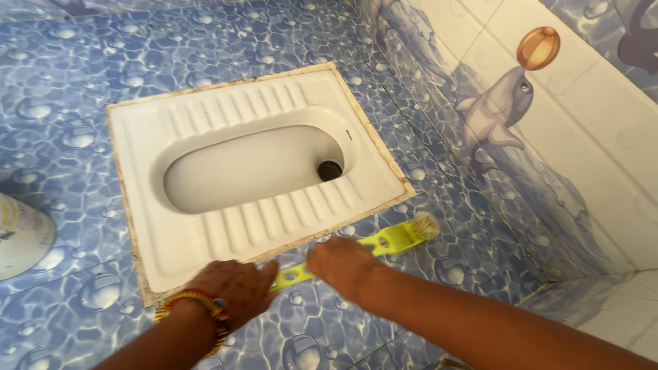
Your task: The person pours water from a white bucket into a squat toilet and then uses a yellow long-handled brush to scrub the toilet bowl and surrounding floor tiles. The person continues scrubbing the floor area around the toilet before moving the brush outside the room.
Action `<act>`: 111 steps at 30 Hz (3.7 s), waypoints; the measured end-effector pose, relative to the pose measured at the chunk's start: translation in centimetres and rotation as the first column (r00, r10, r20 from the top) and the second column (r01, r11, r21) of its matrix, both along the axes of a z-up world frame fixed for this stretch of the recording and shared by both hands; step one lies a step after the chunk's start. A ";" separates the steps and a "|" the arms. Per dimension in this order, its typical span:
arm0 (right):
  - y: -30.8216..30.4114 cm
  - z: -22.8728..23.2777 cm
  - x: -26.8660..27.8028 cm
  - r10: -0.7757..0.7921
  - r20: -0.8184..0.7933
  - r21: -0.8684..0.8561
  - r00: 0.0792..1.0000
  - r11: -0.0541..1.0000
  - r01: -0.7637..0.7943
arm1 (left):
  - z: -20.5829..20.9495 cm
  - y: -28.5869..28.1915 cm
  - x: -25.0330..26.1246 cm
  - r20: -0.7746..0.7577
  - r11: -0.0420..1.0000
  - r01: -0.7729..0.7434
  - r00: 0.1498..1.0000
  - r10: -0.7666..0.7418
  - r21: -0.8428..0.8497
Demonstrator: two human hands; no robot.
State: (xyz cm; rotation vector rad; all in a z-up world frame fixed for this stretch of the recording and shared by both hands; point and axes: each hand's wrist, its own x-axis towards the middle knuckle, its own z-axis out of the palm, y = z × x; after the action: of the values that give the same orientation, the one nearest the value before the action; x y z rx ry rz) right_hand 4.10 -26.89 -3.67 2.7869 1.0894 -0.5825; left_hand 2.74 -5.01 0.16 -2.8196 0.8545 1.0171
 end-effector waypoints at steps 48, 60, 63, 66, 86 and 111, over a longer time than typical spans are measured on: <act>-14.7 -1.6 4.5 -0.087 0.183 -0.258 0.979 0.957 0.133 | -2.3 -17.0 3.9 -0.104 0.961 -0.237 0.969 0.223 -0.143; -16.1 -1.3 8.6 -0.276 0.031 -0.224 0.961 0.935 0.275 | -2.5 -20.4 8.3 -0.201 0.950 -0.312 0.932 0.300 -0.028; -18.8 -1.1 6.6 -0.096 0.163 -0.242 0.982 0.961 0.134 | -1.8 -23.0 7.2 -0.236 0.968 -0.251 0.942 0.239 -0.023; -19.8 -1.3 4.7 -0.195 0.059 -0.335 0.979 0.920 0.204 | -1.2 -23.7 5.8 -0.208 0.971 -0.240 0.950 0.231 -0.015; -15.5 -2.5 6.6 -0.133 0.230 -0.145 0.964 0.975 0.169 | -2.3 -17.2 7.5 -0.013 0.980 -0.174 0.985 0.174 -0.099; -17.3 -2.9 -2.6 -0.348 -0.076 -0.492 0.935 0.828 0.268 | -2.5 -20.7 0.7 -0.286 0.996 -0.015 0.958 -0.010 -0.083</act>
State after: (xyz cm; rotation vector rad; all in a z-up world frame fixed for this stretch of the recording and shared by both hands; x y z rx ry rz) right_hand 1.48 -44.21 -6.59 2.5076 0.4168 -0.9769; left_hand 3.41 -25.68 -2.29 -2.7826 0.9363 1.4488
